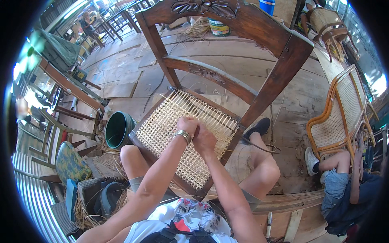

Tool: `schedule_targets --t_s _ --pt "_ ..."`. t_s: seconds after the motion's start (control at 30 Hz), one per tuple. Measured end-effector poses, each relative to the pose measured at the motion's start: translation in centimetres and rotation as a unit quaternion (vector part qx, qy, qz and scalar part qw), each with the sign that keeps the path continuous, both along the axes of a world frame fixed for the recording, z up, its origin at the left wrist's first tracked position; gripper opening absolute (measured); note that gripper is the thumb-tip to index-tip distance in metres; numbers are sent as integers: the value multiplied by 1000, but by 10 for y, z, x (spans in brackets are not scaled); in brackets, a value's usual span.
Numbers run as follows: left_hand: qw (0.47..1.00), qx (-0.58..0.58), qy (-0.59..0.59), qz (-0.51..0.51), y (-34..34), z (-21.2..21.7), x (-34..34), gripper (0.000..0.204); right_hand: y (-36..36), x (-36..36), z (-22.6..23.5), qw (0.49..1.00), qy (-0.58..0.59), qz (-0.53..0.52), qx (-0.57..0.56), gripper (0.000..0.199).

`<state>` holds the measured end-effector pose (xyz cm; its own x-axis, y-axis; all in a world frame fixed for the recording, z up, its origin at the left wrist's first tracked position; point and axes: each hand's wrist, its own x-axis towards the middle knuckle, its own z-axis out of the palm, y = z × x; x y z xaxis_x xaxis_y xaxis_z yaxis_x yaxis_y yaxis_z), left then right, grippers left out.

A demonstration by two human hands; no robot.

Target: The recorder is weaving a chair seat using thin strips of bamboo or wood.

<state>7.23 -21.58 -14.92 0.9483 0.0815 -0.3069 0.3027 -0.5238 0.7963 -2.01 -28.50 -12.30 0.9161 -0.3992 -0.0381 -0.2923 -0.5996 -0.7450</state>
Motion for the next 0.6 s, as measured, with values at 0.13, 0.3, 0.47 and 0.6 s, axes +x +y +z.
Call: schedule_targets --t_s 0.13,0.3,0.47,0.6 --pt "992 -107 45 47 5 -7 4 12 -4 8 -14 1000 1 -1 20 24" --pt "964 -246 97 28 15 2 4 12 -3 6 -8 999 5 2 46 27" --pt "929 -331 153 -58 26 8 12 12 -14 6 -19 995 -15 -32 97 29" --pt "959 126 -153 -203 20 23 6 13 -22 9 -26 991 -8 -34 133 31"
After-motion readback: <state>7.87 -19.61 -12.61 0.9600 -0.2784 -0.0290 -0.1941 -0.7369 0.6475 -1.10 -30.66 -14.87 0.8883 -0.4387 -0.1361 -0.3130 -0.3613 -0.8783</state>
